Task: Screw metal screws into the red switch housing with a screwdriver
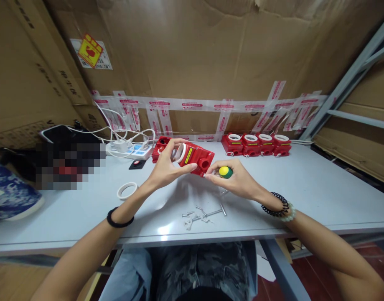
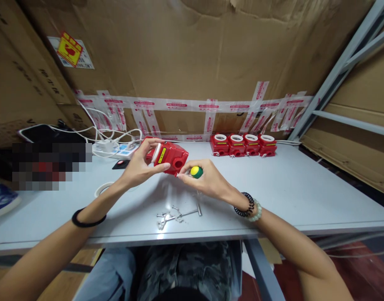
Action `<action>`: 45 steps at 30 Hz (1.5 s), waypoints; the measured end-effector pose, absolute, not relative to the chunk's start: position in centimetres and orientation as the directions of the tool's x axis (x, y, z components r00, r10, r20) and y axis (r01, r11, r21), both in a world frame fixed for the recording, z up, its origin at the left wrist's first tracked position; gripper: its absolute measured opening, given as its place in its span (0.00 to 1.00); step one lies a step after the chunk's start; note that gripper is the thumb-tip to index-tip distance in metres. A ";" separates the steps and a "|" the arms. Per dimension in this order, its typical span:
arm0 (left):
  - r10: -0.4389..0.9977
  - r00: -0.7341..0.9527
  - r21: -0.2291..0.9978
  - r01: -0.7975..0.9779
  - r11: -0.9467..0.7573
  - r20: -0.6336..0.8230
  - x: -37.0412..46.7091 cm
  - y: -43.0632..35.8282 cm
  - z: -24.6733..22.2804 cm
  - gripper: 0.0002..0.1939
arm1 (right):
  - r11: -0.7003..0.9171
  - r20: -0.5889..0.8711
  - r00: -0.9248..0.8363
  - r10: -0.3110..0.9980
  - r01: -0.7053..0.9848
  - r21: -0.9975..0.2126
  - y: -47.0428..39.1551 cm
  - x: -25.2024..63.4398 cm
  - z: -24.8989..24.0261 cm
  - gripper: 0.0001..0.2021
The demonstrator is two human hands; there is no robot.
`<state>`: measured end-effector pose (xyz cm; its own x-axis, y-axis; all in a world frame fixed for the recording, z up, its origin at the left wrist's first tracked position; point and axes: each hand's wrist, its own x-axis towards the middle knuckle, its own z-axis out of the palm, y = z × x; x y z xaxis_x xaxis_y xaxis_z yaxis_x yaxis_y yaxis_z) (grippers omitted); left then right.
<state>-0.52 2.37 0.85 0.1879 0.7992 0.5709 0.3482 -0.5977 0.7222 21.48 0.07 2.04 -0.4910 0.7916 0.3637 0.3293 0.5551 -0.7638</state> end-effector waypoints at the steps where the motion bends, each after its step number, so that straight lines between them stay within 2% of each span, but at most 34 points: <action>1: 0.798 0.184 0.720 0.350 -0.599 0.575 -0.5 2.4 0.8 0.31 | 0.559 0.365 -0.490 0.791 0.338 -0.757 0.1 21.5 2.0 0.09; 15: 0.791 0.168 0.727 0.317 -0.609 0.589 -0.4 2.2 0.9 0.31 | 0.541 0.364 -0.462 0.809 0.342 -0.768 -0.1 21.3 2.2 0.10; 29: 0.803 0.110 0.729 0.362 -0.581 0.586 0.0 1.9 0.9 0.30 | 0.564 0.436 -0.364 0.823 0.424 -0.709 -0.1 21.3 2.3 0.08; 35: 0.853 0.090 0.784 0.355 -0.509 0.514 0.0 2.0 0.6 0.31 | 0.643 0.556 -0.333 0.762 0.498 -0.582 -0.2 21.0 2.2 0.07; 38: 0.877 0.073 0.812 0.349 -0.468 0.474 0.0 2.1 0.5 0.31 | 0.670 0.647 -0.246 0.722 0.480 -0.566 -0.2 21.5 2.7 0.07; 40: 0.887 0.060 0.820 0.356 -0.448 0.459 0.0 2.2 0.5 0.30 | 0.673 0.696 -0.139 0.705 0.442 -0.593 -0.3 22.3 3.5 0.05; 42: 0.894 0.047 0.822 0.374 -0.430 0.446 0.0 2.2 0.6 0.29 | 0.709 0.747 -0.019 0.664 0.333 -0.622 -0.7 23.1 4.7 0.03; 43: 0.898 0.040 0.822 0.387 -0.419 0.438 0.0 2.2 0.6 0.29 | 0.735 0.758 0.031 0.651 0.224 -0.640 -0.9 23.5 5.4 0.03; 44: 0.903 0.033 0.822 0.401 -0.404 0.428 0.0 2.2 0.7 0.29 | 0.795 0.796 0.103 0.596 0.063 -0.603 -1.3 23.8 6.1 0.05; 45: 0.908 0.026 0.822 0.416 -0.389 0.417 0.0 2.2 0.7 0.29 | 0.868 0.850 0.177 0.497 -0.111 -0.485 -1.6 24.0 6.7 0.08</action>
